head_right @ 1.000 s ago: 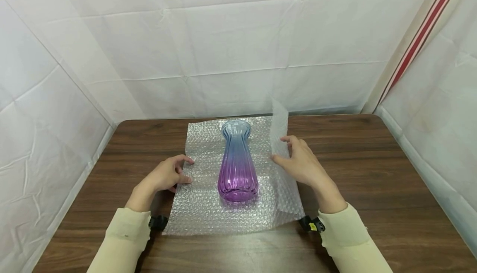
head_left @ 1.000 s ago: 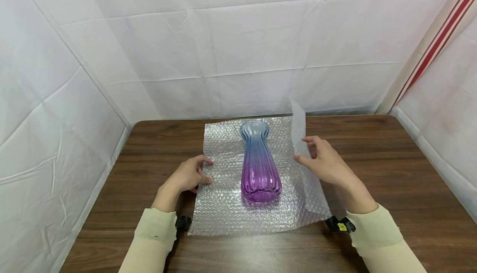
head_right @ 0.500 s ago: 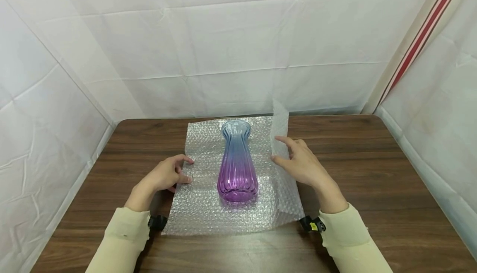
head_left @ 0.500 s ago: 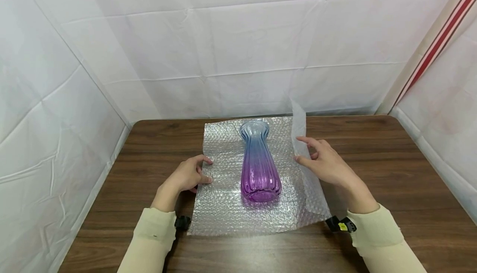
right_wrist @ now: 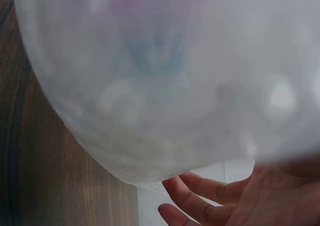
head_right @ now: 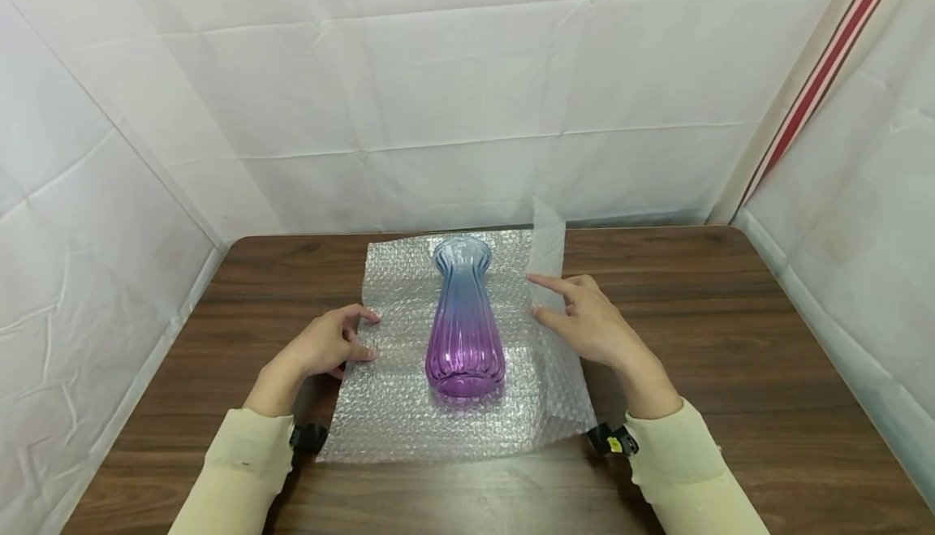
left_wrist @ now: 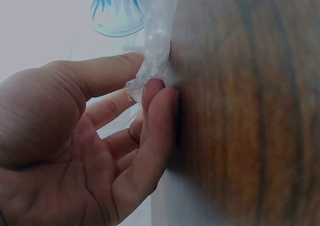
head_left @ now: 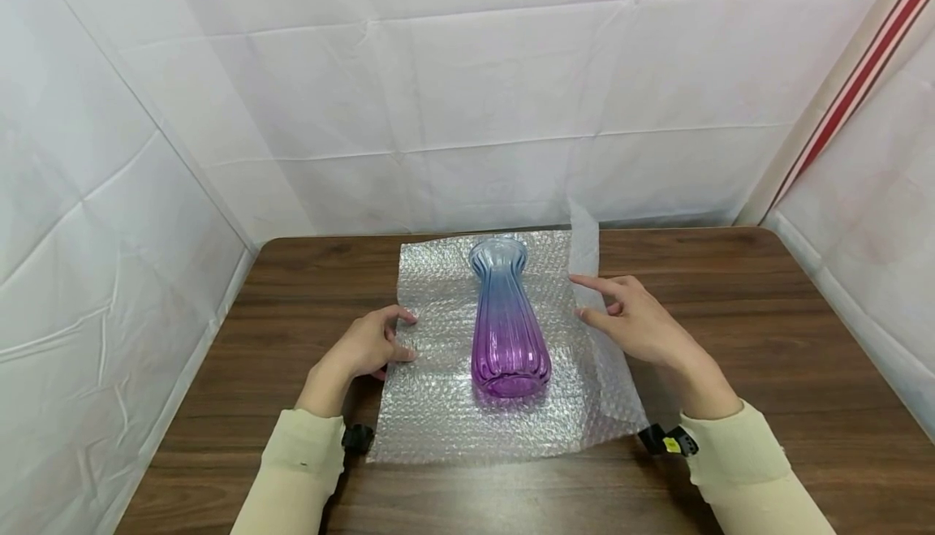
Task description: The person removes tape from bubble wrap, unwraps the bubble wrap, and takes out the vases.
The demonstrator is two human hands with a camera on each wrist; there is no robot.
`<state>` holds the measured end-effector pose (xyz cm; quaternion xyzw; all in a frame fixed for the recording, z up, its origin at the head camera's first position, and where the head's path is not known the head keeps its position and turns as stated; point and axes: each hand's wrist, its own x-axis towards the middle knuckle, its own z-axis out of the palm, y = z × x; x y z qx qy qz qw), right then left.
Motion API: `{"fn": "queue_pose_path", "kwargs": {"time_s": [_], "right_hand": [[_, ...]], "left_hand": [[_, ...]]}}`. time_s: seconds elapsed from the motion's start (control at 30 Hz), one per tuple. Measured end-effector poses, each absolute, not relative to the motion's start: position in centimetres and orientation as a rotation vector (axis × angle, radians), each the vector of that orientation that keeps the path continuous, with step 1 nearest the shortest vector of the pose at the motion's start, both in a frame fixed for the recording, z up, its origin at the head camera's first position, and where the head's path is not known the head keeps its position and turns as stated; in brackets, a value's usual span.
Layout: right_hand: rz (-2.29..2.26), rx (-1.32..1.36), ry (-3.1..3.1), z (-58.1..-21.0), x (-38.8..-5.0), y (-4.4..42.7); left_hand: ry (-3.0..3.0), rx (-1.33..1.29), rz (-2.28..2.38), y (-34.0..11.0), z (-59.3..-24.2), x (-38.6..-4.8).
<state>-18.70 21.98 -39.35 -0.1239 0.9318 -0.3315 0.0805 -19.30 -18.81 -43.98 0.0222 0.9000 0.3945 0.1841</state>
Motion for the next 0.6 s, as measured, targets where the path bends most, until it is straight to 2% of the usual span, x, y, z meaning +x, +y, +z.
{"fn": "queue_pose_path", "kwargs": {"time_s": [0.6], "right_hand": [[-0.974,-0.377,2.799,-39.83,-18.42,22.09]], "left_hand": [[2.529,0.067,1.113,-18.85,-43.92,-19.26]]}}
